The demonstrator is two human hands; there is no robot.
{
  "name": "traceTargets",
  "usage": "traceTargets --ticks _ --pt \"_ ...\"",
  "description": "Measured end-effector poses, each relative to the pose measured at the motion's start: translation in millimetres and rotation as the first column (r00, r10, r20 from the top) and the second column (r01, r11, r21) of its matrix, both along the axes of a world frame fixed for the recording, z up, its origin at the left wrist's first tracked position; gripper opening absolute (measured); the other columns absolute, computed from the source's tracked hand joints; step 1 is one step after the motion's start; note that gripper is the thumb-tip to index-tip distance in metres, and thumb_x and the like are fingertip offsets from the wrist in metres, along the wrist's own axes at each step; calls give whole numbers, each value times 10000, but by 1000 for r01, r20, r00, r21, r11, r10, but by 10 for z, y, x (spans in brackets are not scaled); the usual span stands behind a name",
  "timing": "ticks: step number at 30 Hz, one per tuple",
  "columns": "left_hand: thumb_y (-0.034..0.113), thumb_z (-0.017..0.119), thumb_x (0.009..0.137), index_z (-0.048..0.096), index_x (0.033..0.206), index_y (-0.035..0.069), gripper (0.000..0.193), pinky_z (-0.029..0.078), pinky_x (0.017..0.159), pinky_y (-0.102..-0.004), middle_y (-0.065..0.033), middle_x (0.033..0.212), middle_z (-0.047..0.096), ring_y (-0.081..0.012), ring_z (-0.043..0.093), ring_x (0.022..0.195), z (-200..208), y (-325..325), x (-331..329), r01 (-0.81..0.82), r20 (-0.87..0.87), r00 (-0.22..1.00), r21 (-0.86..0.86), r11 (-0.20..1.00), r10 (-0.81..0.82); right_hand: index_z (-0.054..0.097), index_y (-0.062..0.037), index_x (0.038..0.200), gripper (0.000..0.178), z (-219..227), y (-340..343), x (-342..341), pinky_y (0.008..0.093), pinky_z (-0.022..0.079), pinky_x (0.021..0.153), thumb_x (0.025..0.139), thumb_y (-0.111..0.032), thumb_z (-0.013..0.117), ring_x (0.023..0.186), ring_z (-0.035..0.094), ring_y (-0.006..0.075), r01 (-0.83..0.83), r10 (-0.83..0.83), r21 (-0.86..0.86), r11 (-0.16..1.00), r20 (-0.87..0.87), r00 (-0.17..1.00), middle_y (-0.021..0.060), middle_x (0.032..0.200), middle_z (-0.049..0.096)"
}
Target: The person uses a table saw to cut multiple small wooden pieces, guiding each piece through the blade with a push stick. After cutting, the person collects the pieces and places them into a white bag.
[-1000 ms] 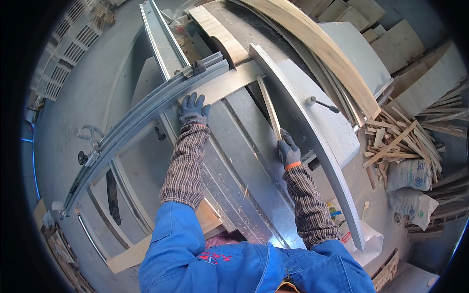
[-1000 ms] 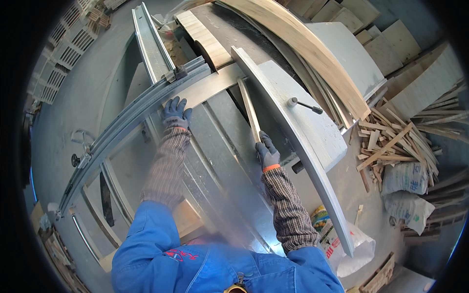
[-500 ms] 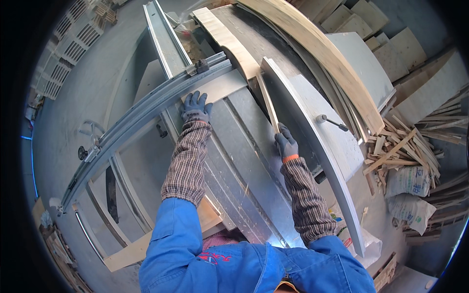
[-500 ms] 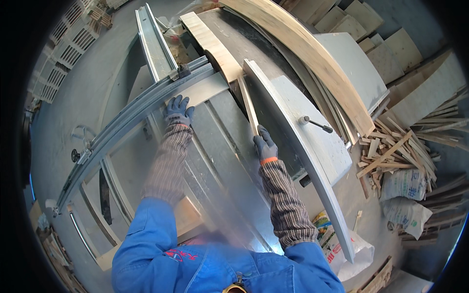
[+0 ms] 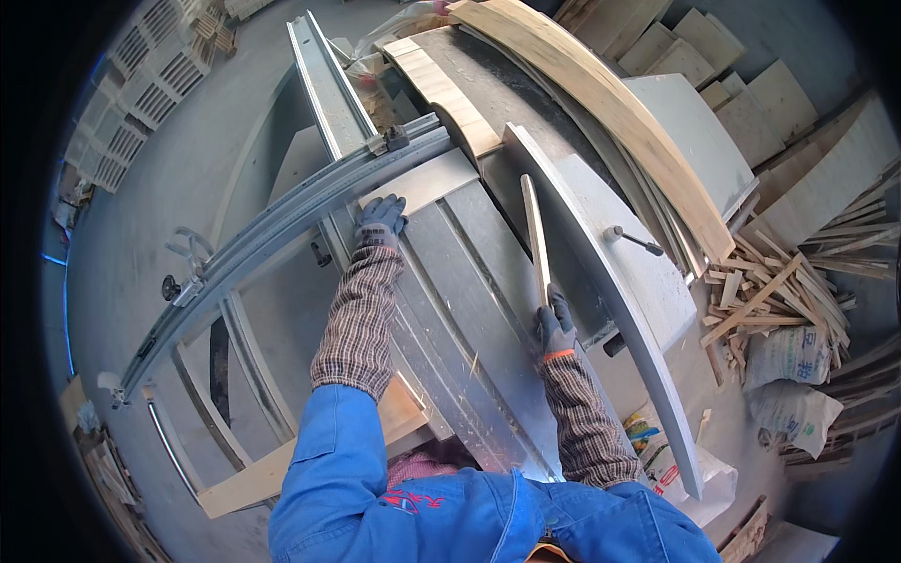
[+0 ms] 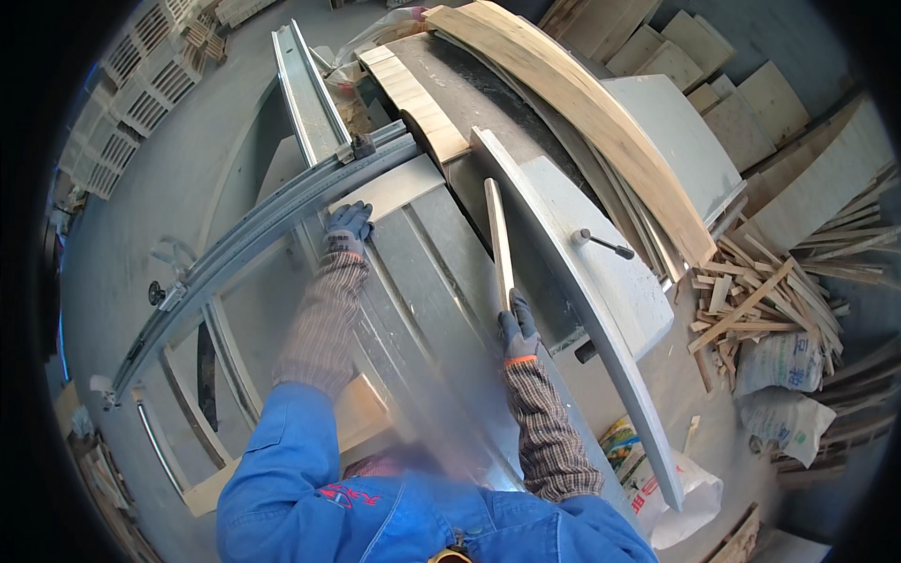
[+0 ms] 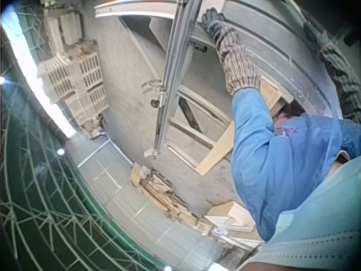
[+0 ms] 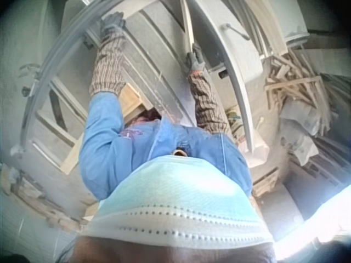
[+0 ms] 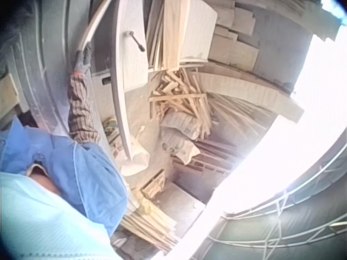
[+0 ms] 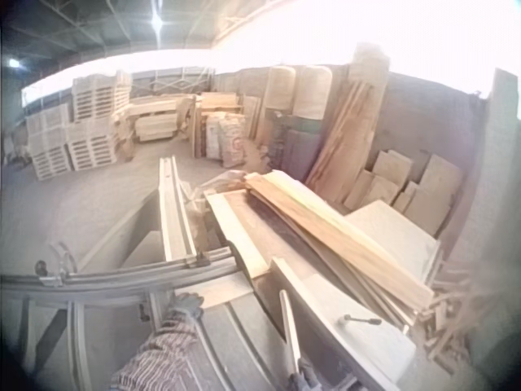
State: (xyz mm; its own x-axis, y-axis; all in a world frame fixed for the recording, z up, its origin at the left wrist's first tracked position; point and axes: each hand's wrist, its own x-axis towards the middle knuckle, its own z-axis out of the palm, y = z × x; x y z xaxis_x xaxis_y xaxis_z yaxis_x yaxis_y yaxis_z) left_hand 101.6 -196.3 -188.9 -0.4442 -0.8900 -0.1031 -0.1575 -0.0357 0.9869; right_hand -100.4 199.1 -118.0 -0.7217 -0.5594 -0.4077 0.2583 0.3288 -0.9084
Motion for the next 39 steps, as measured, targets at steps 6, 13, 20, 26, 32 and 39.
traceTargets --ticks 6,13,20,26,32,39 --pt "-28 551 912 705 1174 55 316 526 925 -305 -131 1369 582 -230 615 1134 389 563 51 313 468 875 -744 591 126 493 -88 1477 561 37 355 41 235 461 922 931 -130 612 1072 582 119 53 -50 -22 998 134 990 51 1360 604" --pt "-58 657 813 723 1160 99 386 525 996 -337 -119 1215 673 -270 608 1153 308 848 268 291 410 904 -794 534 117 507 -50 1455 550 6 732 88 266 409 1054 921 -103 624 1287 523 176 35 -31 -52 998 89 996 112 1423 569" --pt "352 763 820 595 1358 177 590 447 1072 -445 -86 1436 535 -319 550 1226 520 1364 410 309 623 677 -724 617 392 553 -10 1398 517 -10 1187 115 337 328 1171 896 -86 647 1393 460 252 -72 67 -34 997 -120 990 165 1448 545" --pt "343 697 887 626 1337 204 476 453 1075 -424 -69 1457 526 -321 541 1232 471 1606 170 240 591 737 -683 690 329 548 -8 1398 507 307 1355 100 348 339 1168 911 -108 647 1402 451 269 -275 282 62 959 -233 931 172 1461 530" --pt "251 681 889 650 1305 147 430 448 1076 -409 -107 1414 557 -320 529 1235 518 1646 -331 242 562 767 -701 671 310 537 -57 1432 527 142 1143 -60 247 466 918 918 -139 620 1101 580 130 -137 135 -5 990 -162 977 53 1304 620" --pt "280 707 879 703 1238 131 389 448 1082 -416 -109 1369 605 -332 550 1231 462 1563 -609 269 583 739 -715 645 337 559 -125 1433 529 118 836 -271 209 402 566 907 -147 612 636 493 47 -43 44 -34 998 10 999 -31 881 632"
